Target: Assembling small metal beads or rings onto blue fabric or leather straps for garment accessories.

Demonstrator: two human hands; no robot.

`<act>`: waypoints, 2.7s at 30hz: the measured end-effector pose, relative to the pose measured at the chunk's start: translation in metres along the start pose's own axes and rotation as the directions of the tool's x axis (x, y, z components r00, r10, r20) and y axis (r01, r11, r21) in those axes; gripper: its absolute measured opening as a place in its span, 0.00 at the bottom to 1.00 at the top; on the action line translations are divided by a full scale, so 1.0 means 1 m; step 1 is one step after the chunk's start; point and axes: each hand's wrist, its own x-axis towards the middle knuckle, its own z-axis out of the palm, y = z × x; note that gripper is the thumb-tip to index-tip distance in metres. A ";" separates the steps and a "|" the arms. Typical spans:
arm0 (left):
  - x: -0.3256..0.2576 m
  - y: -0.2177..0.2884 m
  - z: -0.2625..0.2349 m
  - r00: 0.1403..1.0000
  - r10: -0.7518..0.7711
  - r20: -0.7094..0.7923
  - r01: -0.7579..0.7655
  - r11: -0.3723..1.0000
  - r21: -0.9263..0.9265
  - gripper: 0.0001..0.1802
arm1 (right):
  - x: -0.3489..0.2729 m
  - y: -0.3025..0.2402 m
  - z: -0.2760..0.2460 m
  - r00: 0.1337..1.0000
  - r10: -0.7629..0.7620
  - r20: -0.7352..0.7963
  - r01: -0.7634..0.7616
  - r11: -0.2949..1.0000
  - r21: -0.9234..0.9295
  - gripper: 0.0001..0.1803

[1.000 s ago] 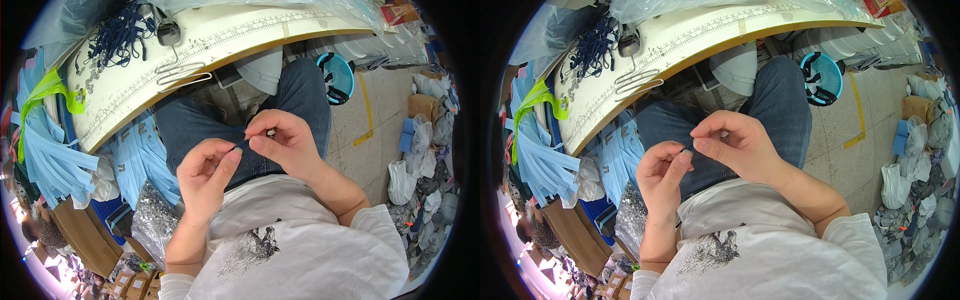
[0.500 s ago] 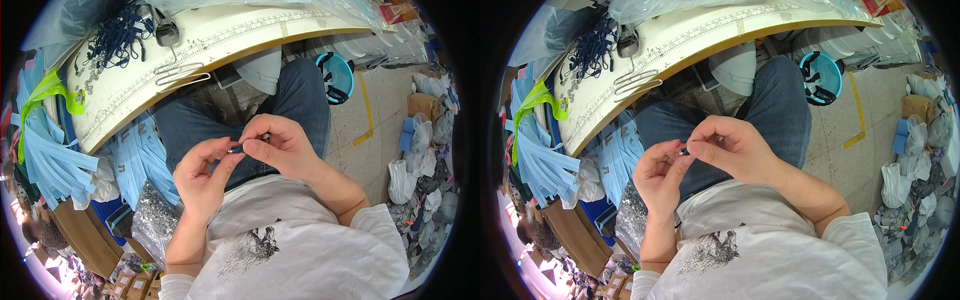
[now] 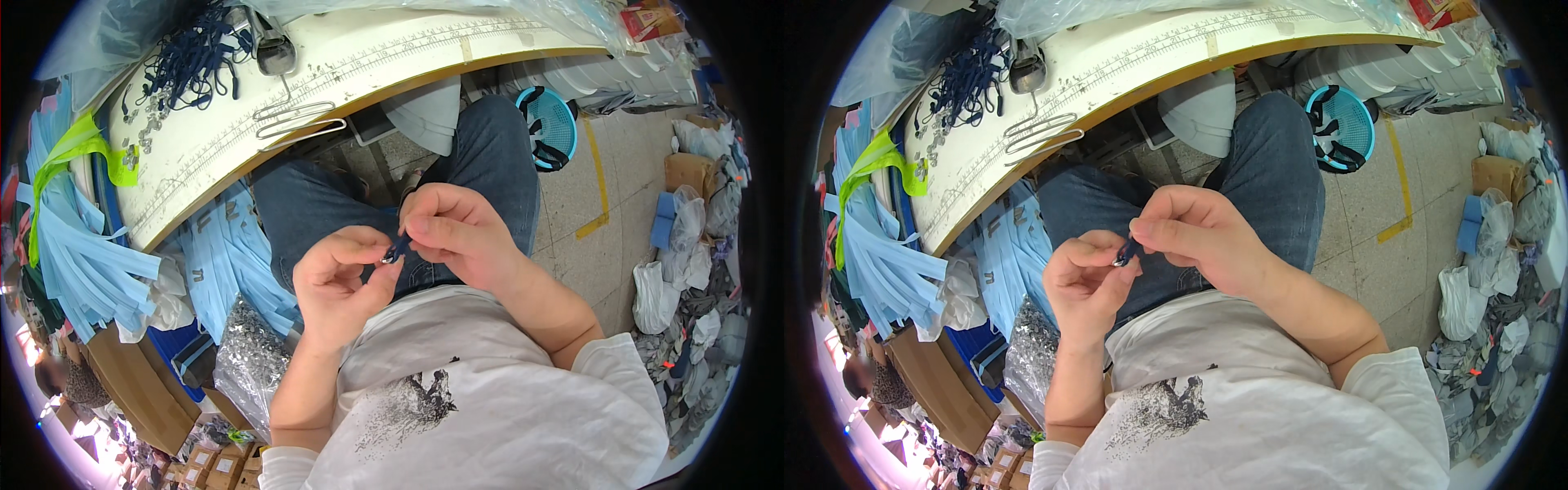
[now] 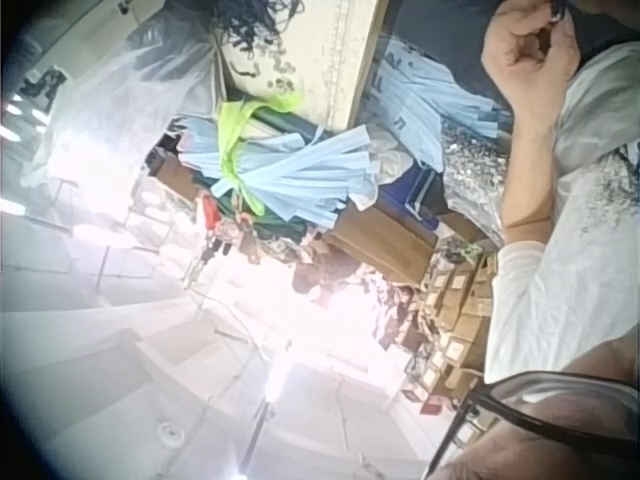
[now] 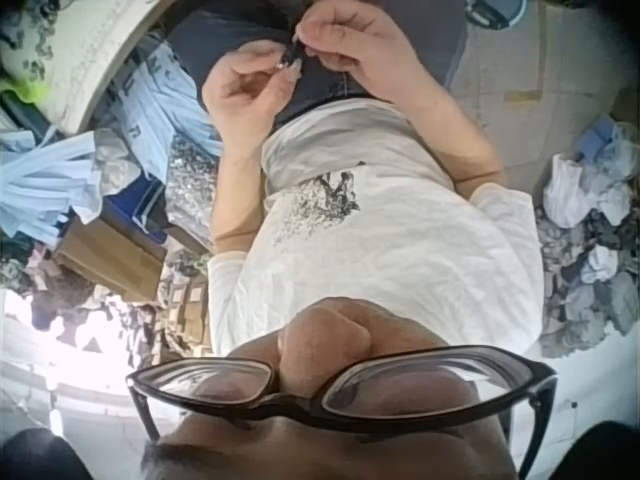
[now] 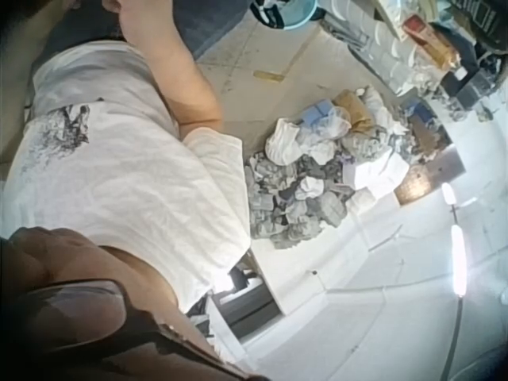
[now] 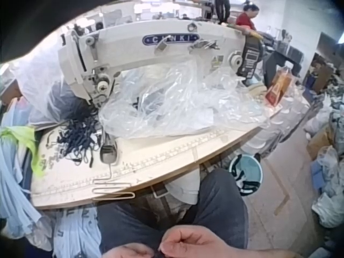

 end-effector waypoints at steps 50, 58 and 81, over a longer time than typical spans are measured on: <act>0.002 0.001 -0.001 0.960 0.280 0.005 -0.279 0.954 0.109 0.17 | 0.004 -0.008 0.025 0.977 -0.193 -0.085 0.170 0.960 -0.223 0.07; 0.001 0.001 0.003 0.966 0.246 -0.084 -0.256 0.957 -0.138 0.14 | 0.004 -0.007 0.023 0.992 -0.081 -0.098 0.064 0.984 -0.164 0.08; 0.030 0.045 -0.033 0.937 0.243 -0.251 -0.127 0.906 0.404 0.08 | 0.101 -0.178 0.068 0.489 -0.867 0.097 0.574 0.236 -0.784 0.09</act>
